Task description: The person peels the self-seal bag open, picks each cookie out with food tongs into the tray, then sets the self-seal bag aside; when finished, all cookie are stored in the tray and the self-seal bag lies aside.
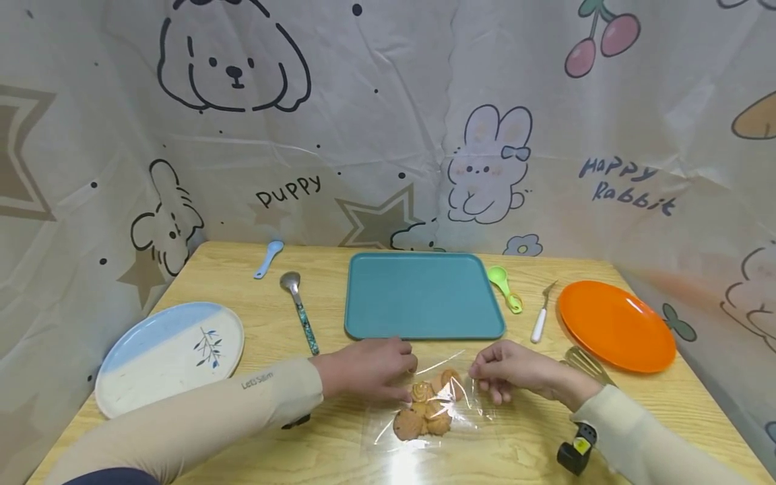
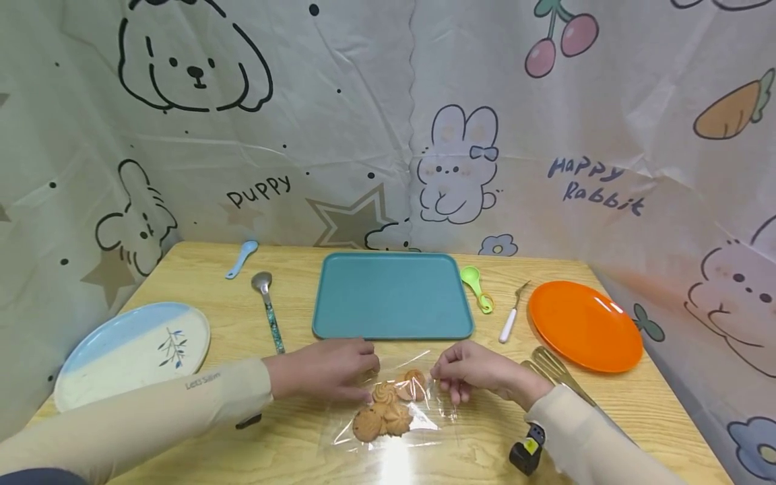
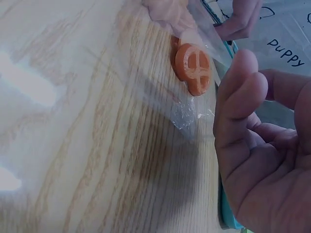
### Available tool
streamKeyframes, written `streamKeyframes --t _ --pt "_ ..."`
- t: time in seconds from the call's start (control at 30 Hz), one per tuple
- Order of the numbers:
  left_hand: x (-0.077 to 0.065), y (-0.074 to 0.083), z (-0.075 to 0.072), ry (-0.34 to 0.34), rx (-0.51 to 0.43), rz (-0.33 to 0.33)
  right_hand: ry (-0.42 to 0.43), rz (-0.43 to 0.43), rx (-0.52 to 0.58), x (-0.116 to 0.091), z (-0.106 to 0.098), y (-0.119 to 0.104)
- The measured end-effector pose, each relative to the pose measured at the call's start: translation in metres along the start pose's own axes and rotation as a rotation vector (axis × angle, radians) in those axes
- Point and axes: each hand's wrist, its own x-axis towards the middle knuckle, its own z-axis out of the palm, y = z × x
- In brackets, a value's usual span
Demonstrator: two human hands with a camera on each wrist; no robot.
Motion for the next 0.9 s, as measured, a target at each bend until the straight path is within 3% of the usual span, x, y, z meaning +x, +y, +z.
streamKeyframes --t 0.47,0.9 --pt "0.002 -0.001 0.009 0.052 0.004 0.034 -0.026 -0.006 0.007 0.002 0.0 0.004" --pt "-0.001 0.0 -0.006 0.128 -0.064 -0.021 -0.023 -0.009 -0.003 0.0 -0.005 0.005"
